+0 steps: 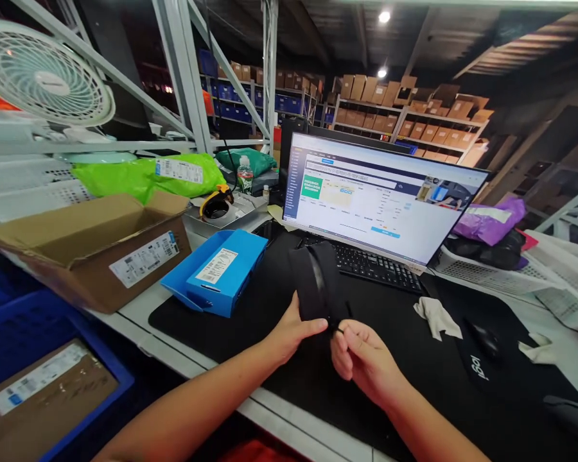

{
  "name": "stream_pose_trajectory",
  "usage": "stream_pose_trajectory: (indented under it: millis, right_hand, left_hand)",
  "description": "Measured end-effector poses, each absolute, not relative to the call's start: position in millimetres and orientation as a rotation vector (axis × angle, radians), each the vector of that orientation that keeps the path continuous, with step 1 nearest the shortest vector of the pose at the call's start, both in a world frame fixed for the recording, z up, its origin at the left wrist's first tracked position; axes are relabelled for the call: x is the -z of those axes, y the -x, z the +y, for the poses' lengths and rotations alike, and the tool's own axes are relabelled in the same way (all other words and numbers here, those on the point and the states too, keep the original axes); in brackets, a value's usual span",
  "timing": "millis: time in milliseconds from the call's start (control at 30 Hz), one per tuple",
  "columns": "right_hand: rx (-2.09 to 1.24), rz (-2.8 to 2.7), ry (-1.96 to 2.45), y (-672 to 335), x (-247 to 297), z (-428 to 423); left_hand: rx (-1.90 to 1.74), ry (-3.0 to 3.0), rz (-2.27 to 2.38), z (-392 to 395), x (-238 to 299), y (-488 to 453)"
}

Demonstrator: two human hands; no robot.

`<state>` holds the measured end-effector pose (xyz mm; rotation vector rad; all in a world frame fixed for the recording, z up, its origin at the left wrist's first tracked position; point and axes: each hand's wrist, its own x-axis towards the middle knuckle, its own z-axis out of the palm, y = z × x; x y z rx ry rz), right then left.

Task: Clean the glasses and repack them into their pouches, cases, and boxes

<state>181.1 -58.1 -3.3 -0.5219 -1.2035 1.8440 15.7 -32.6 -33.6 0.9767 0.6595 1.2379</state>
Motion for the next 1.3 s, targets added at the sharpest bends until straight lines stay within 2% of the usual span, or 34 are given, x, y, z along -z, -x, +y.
stream_pose_trajectory:
  millis: [67, 267, 600, 700, 833, 900, 1000, 1100, 1300]
  right_hand:
    - [-1.914, -1.195, 0.586, -185, 0, -57]
    - [-1.654, -1.3, 0.882, -208, -19, -44]
    - [-1.546, -1.378, 0.978, -237, -45, -42]
    - [-1.538, -1.404, 0.964, -243, -50, -42]
    - [-1.517, -1.43, 0.913, -244, -54, -45]
    - [-1.468, -1.462, 0.919, -240, -54, -47]
    - [-1.407, -1.661, 1.058, -232, -52, -49]
    - [-1.47, -1.698, 1.17, -231, -50, -45]
    - [-1.447, -1.323, 1.101, -262, -68, -35]
  left_hand:
    - [-1.256, -1.067, 0.704, -28, 35, -14]
    - [-1.284, -1.458, 0.97, -20, 29, -8]
    - [-1.122, -1.795, 1.121, -24, -5, -19]
    - [-1.065, -1.712, 0.985, -23, -15, -22]
    - [-0.814, -1.283, 0.728, -24, -17, -30]
    - [-0.721, -1.051, 0.702, -25, -12, -36]
    - [-0.785, -0.941, 0.773, -23, -1, -43]
    - [-0.888, -1.124, 0.828, -20, 6, -46]
    - [-1.02, -1.713, 1.021, -20, 22, -43]
